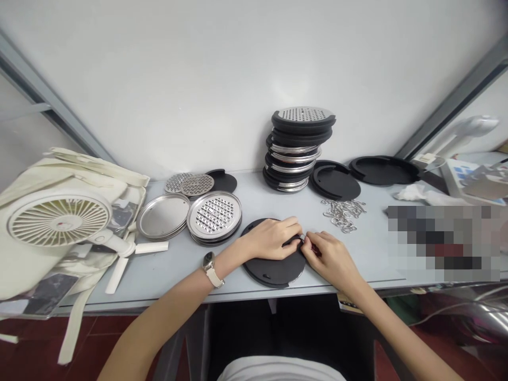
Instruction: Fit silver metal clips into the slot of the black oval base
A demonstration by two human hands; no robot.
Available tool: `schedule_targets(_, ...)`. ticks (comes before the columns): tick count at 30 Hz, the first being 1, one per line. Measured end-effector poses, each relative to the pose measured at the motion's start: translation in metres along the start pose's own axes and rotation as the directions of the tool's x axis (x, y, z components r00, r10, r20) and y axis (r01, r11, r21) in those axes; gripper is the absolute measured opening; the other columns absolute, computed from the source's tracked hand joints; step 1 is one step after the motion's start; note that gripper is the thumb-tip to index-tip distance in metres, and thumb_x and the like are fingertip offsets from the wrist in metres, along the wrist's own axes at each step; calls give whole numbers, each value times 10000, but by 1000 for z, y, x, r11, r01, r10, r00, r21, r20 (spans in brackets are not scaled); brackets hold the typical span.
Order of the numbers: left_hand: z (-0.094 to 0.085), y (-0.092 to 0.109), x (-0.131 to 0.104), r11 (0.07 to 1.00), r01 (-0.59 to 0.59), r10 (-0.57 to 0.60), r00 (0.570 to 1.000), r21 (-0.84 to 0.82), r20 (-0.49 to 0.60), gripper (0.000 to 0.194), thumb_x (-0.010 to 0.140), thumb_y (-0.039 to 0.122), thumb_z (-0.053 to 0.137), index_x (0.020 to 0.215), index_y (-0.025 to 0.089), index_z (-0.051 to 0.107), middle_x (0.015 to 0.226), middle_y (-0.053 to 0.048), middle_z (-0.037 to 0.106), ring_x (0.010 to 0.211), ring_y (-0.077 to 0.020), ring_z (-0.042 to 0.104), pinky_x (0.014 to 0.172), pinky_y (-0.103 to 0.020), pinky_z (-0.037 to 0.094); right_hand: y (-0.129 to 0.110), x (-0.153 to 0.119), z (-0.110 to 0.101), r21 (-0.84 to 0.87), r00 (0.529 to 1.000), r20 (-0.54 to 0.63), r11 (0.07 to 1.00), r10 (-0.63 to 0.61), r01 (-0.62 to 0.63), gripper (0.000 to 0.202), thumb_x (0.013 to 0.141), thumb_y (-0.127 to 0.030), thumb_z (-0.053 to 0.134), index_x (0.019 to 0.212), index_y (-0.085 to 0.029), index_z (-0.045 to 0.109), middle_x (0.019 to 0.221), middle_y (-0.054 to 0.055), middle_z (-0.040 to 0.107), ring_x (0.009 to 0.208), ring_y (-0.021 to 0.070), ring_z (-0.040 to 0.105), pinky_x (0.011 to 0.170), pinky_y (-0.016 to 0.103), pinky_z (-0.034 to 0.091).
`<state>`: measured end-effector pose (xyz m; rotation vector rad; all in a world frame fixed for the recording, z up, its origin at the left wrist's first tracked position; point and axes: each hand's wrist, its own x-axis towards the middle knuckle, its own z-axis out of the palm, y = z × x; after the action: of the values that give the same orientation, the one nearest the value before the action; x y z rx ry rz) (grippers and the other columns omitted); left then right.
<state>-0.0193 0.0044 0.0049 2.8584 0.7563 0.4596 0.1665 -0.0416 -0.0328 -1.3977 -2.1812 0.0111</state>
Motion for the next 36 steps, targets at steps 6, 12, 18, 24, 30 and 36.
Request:
schedule_targets(6, 1, -1, 0, 1000, 21, -22, 1000, -8, -17, 176, 911, 278, 431, 1013, 172, 527, 981, -44, 567, 733, -145, 583, 601, -268, 423, 0, 0, 0, 16, 1000, 4, 1000, 0, 0, 273, 923, -236, 385, 651, -225, 406, 544, 3, 470, 533, 173, 484, 525, 270, 340)
schedule_targets(12, 0, -1, 0, 999, 29, -29, 999, -19, -17, 164, 896, 286, 456, 996, 171, 516, 960, -37, 577, 747, -143, 575, 605, -257, 419, 2, 1, 1, 47, 998, 68, 999, 16, -19, 269, 954, -245, 353, 703, -216, 446, 585, 17, 513, 573, 186, 511, 550, 280, 352)
schedule_targets(18, 0, -1, -1, 1000, 1, -1, 1000, -20, 6, 154, 896, 289, 446, 981, 178, 510, 958, -39, 580, 748, -151, 578, 606, -270, 424, 2, 2, -1, 124, 994, 113, 992, 16, -30, 298, 977, -256, 334, 724, -213, 486, 633, 35, 559, 632, 200, 536, 600, 293, 382)
schedule_targets(24, 0, 1, 0, 999, 32, -32, 999, -20, -2, 140, 877, 292, 473, 954, 179, 502, 940, -35, 570, 728, -147, 566, 581, -279, 417, 2, 3, -2, 145, 990, 142, 989, 9, -30, 324, 987, -263, 312, 720, -215, 491, 642, 43, 573, 648, 207, 539, 618, 303, 392)
schedule_targets(30, -2, 3, 0, 996, 94, -94, 995, -3, -18, 171, 852, 335, 512, 933, 185, 501, 951, -23, 581, 729, -144, 568, 547, -268, 381, 4, 3, -1, 122, 990, 144, 992, 4, -21, 321, 981, -257, 317, 721, -213, 500, 640, 48, 567, 650, 209, 533, 610, 303, 394)
schedule_targets(36, -2, 2, 1, 998, 61, -61, 998, 4, -1, 146, 864, 320, 496, 903, 180, 504, 925, -21, 587, 724, -144, 568, 570, -271, 390, 4, 3, 0, 104, 990, 142, 994, 5, -20, 311, 970, -257, 332, 698, -216, 476, 622, 40, 545, 641, 205, 526, 603, 298, 388)
